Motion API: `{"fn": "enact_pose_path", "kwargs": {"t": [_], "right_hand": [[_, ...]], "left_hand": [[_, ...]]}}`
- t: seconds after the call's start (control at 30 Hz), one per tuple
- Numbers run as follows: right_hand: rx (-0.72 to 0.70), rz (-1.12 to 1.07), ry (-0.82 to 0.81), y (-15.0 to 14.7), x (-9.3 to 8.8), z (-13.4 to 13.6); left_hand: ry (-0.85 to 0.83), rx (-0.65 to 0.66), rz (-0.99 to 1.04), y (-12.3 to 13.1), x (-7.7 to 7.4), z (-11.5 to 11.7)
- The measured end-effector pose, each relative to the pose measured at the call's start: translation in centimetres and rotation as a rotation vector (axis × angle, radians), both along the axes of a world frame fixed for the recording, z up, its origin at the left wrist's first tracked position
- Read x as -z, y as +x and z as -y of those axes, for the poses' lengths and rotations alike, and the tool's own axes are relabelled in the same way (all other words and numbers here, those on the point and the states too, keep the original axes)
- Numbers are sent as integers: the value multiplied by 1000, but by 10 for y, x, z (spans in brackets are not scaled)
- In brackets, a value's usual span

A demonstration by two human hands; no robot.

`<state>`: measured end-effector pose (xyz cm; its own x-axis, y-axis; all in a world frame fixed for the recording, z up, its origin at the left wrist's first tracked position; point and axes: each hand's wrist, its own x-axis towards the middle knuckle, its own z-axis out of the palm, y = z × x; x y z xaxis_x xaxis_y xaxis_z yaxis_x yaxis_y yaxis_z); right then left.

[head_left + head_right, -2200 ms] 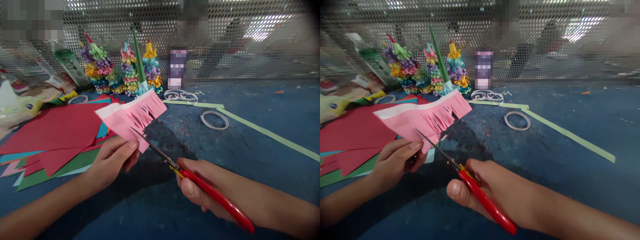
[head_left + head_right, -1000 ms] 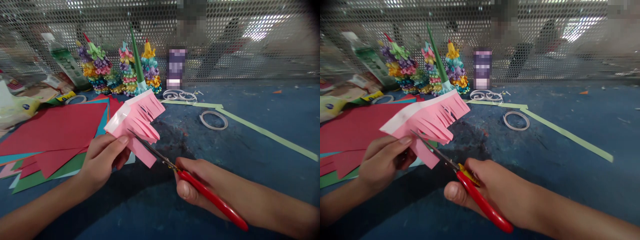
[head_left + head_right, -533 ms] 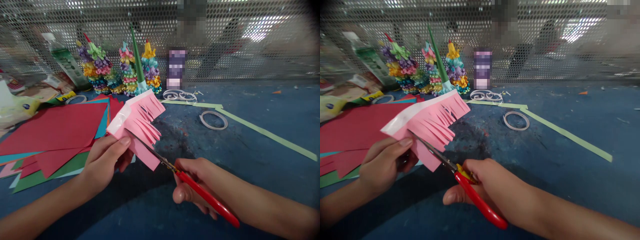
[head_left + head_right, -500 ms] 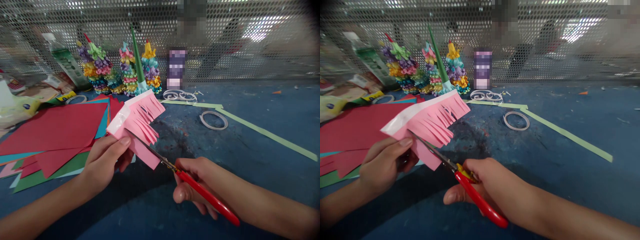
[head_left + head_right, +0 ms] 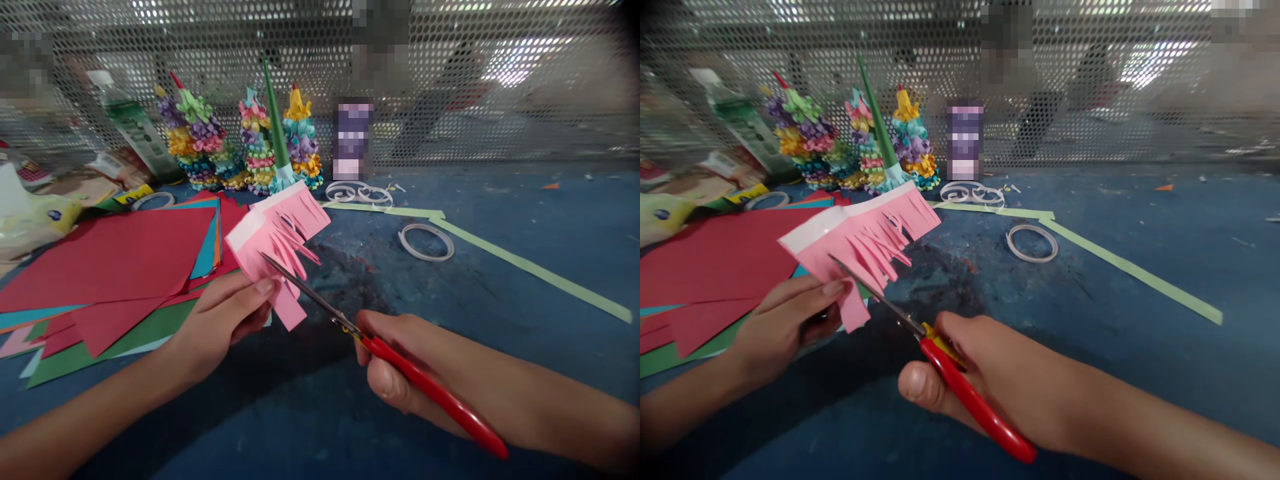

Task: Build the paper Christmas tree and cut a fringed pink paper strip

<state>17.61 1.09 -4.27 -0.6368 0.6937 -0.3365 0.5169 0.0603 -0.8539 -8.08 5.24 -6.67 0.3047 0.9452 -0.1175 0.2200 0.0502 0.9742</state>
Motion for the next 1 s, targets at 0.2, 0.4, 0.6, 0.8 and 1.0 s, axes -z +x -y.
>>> {"fn": "enact_pose_path", "kwargs": {"t": [0.2, 0.4, 0.6, 0.8, 1.0], "right_hand": [[1, 59, -49, 8, -6, -5], [7, 20, -184, 4, -7, -7], [38, 0, -237, 2, -6, -7], [46, 8, -227, 3, -5, -6], [45, -23, -154, 3, 14, -5]], "left_hand": [[265, -255, -51, -9, -2, -17], [445, -256, -312, -14, 0, -18], [439, -158, -399, -18, 3, -17], [399, -201, -328, -13, 2, -16], [373, -206, -287, -12, 0, -15]]}}
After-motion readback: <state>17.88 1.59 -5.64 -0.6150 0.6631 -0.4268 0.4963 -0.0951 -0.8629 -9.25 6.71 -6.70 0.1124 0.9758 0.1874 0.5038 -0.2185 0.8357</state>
